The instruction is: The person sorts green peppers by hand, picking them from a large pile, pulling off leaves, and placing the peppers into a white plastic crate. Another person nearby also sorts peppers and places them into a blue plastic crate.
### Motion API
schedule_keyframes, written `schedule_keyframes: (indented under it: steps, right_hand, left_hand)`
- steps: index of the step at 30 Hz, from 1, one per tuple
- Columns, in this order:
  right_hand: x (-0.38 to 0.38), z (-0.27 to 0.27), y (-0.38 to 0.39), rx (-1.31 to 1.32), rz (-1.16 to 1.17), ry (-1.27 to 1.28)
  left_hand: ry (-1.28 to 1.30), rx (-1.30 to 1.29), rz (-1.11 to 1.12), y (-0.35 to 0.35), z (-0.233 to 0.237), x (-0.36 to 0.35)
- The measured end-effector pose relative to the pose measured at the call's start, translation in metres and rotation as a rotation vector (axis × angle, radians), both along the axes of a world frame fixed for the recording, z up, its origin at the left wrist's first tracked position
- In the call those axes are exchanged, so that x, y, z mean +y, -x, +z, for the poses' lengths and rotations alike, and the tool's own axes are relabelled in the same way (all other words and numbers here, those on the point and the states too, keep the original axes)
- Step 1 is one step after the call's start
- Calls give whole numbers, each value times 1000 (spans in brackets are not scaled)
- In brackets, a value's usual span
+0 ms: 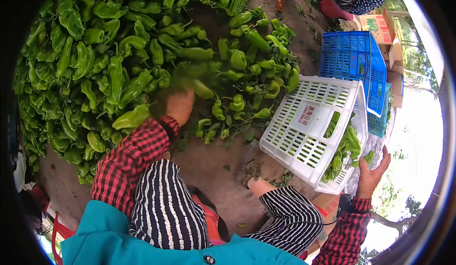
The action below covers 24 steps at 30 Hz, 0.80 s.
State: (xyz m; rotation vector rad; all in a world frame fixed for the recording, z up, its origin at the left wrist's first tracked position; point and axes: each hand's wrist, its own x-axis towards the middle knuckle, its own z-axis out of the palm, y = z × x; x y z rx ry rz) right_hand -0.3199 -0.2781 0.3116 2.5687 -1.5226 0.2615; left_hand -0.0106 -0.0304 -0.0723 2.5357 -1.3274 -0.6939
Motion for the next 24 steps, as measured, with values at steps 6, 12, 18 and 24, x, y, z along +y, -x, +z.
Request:
schedule_keyframes:
  steps: [6,12,18,24]
  right_hand:
    - [97,-145,-154,-322,388,-888]
    - [135,-326,-225,-253,769,-597]
    - [214,-387,-288,-211,298,-1166]
    - [184,-386,-272,-616,-57,-1495]
  left_hand:
    - [213,195,-125,11,20,27]
    - [65,786,-246,-17,71,67]
    - [-134,835,-330,-18,48,84]
    - [-138,906,-91,-23,55,86]
